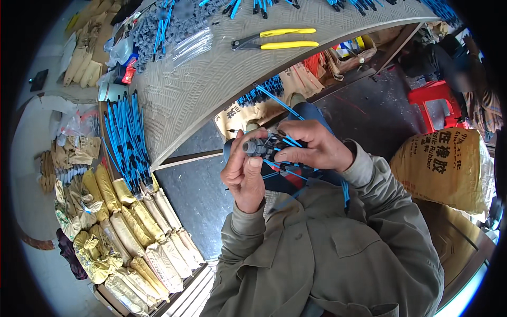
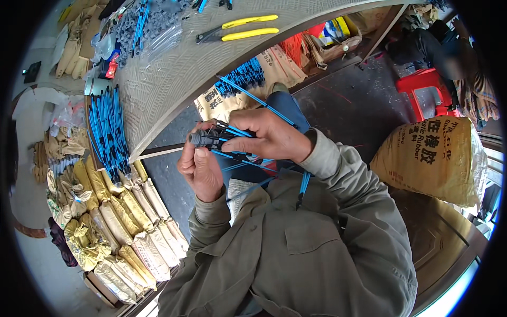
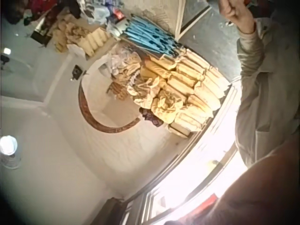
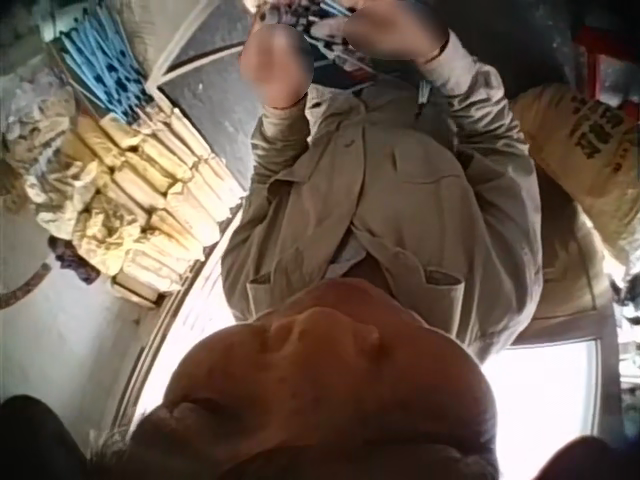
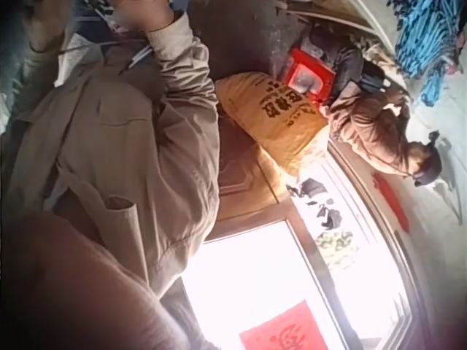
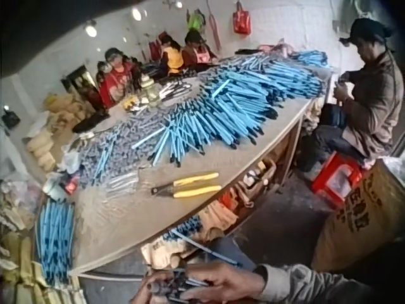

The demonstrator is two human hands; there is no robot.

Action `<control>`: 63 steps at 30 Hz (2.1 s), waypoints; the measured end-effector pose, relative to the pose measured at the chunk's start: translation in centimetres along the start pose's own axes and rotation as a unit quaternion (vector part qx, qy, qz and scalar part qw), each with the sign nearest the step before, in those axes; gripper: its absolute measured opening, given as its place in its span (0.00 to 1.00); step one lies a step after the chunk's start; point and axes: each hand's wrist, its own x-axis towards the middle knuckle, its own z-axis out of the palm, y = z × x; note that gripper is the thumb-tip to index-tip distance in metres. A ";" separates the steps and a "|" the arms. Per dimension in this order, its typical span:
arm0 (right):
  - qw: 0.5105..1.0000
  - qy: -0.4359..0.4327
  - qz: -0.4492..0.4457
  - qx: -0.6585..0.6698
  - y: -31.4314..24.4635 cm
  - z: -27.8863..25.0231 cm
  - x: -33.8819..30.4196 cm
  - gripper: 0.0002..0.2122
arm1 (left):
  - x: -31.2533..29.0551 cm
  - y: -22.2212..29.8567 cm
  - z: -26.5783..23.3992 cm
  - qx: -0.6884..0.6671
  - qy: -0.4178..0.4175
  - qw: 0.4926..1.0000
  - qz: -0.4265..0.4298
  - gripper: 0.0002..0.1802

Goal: The person threads a metal wire through the base ends of several umbrella ribs, fits them onto a central plastic hub, tightens and cuts the wire using pliers, and opens the attached ribs.

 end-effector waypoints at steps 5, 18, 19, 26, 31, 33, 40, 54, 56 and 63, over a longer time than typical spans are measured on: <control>0.948 0.099 0.065 0.295 -0.7 1.2 0.3 0.09 | 0.1 0.0 0.4 -0.022 0.033 0.999 -0.037 0.20; 0.983 -0.017 0.030 0.179 -1.1 -0.8 0.8 0.08 | 0.3 0.9 0.0 0.060 -0.047 0.997 0.000 0.20; 0.989 -0.011 -0.001 0.148 -0.9 -0.6 0.6 0.07 | 0.4 0.9 -0.1 0.061 -0.044 0.997 0.023 0.20; 0.987 0.004 0.013 0.160 -1.6 -0.2 -1.0 0.08 | -0.7 2.1 1.4 0.067 -0.028 0.997 -0.016 0.21; 0.986 0.018 0.000 0.165 -2.0 0.5 -1.5 0.09 | -1.2 2.3 1.4 0.101 -0.027 0.995 0.003 0.18; 0.985 0.026 -0.004 0.173 -2.0 0.8 -1.3 0.09 | -1.3 2.2 1.5 0.105 -0.012 0.994 -0.010 0.17; 0.987 0.160 -0.020 -0.004 -0.4 2.4 -2.6 0.13 | -0.6 0.8 0.9 0.073 0.043 0.995 -0.058 0.17; 0.993 0.046 -0.106 -0.011 2.0 -0.3 -1.4 0.21 | -1.0 -0.1 1.2 -0.037 0.079 0.994 -0.059 0.25; 0.989 0.045 -0.142 -0.011 2.6 -0.2 -1.2 0.23 | -1.1 0.0 1.3 -0.035 0.072 0.995 -0.060 0.25; 0.912 0.091 -0.205 -0.344 0.6 0.7 -2.1 0.30 | -0.9 0.5 1.7 0.066 0.060 0.996 -0.026 0.24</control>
